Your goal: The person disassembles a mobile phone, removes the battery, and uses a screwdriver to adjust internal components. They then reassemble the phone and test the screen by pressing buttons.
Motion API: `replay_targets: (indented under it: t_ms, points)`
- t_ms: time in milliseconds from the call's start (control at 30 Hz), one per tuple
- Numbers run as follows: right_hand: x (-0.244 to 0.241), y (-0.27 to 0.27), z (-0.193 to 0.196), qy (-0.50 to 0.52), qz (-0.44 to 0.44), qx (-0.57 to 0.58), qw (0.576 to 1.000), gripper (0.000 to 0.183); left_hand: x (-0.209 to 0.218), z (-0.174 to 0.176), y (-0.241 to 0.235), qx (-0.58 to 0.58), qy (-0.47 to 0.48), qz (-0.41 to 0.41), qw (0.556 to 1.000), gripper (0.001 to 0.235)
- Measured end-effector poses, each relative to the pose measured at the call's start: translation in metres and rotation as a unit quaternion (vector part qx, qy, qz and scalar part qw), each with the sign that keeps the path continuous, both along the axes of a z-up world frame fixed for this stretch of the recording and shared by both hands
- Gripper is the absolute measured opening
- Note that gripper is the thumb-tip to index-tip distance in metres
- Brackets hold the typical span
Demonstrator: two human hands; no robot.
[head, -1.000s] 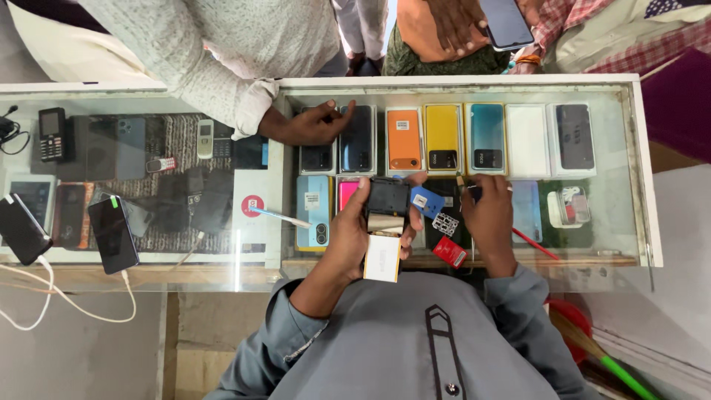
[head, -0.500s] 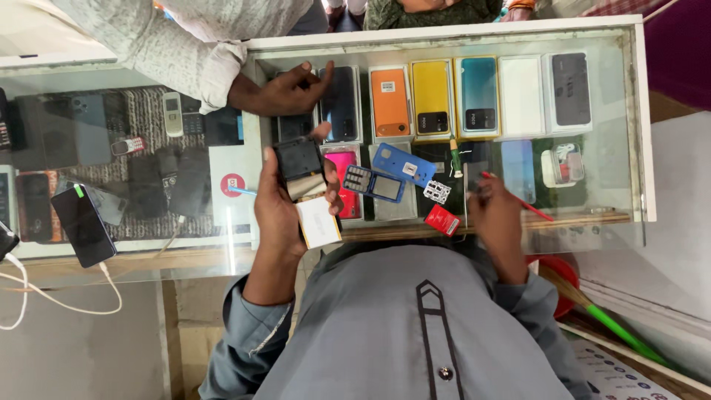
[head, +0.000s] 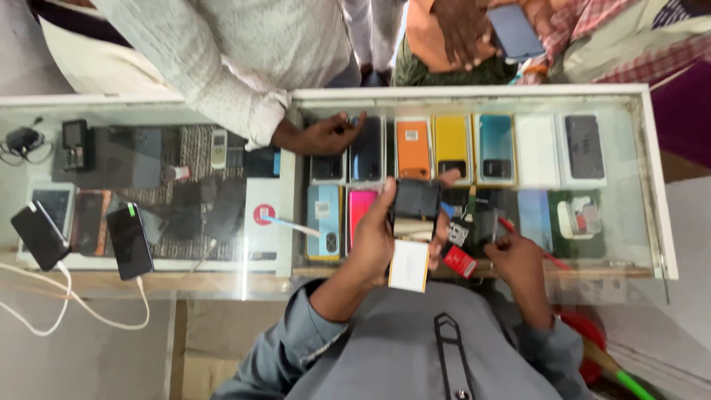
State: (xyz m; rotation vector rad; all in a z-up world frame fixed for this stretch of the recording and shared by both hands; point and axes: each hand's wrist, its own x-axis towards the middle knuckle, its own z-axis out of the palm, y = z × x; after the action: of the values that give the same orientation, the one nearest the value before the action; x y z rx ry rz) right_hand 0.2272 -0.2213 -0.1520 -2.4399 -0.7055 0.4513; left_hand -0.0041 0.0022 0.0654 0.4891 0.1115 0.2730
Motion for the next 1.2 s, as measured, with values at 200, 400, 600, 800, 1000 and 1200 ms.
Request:
replay_targets:
  t_ms: [200,400,600,800,1000,1200]
  points:
    - [0.008,0.002,0.051,0.239,-0.079,0.260,0.932,0.044,0.003,0.003,-0.007,-0.020,-0.039,-0.026,0.999,0.084]
    - [-0.016,0.033,0.135,0.167,-0.033,0.432,0.886,0.088,0.003,0.004,-0.009,0.019,-0.028,-0.011,0.999,0.086]
    - [-0.044,0.048,0.192,0.237,0.024,0.536,0.810,0.021,0.004,0.009,-0.015,0.022,-0.026,-0.005,0.999,0.085]
    - [-0.071,0.060,0.236,0.281,0.078,0.596,0.748,0.019,0.001,0.013,-0.017,0.001,-0.017,-0.005,1.000,0.084]
    - [-0.090,0.074,0.258,0.234,0.130,0.580,0.770,0.020,0.000,0.015,-0.017,-0.002,-0.024,-0.002,1.000,0.084]
    - [-0.094,0.072,0.264,0.201,0.110,0.512,0.828,0.038,0.001,0.015,-0.017,-0.010,-0.027,-0.005,1.000,0.087]
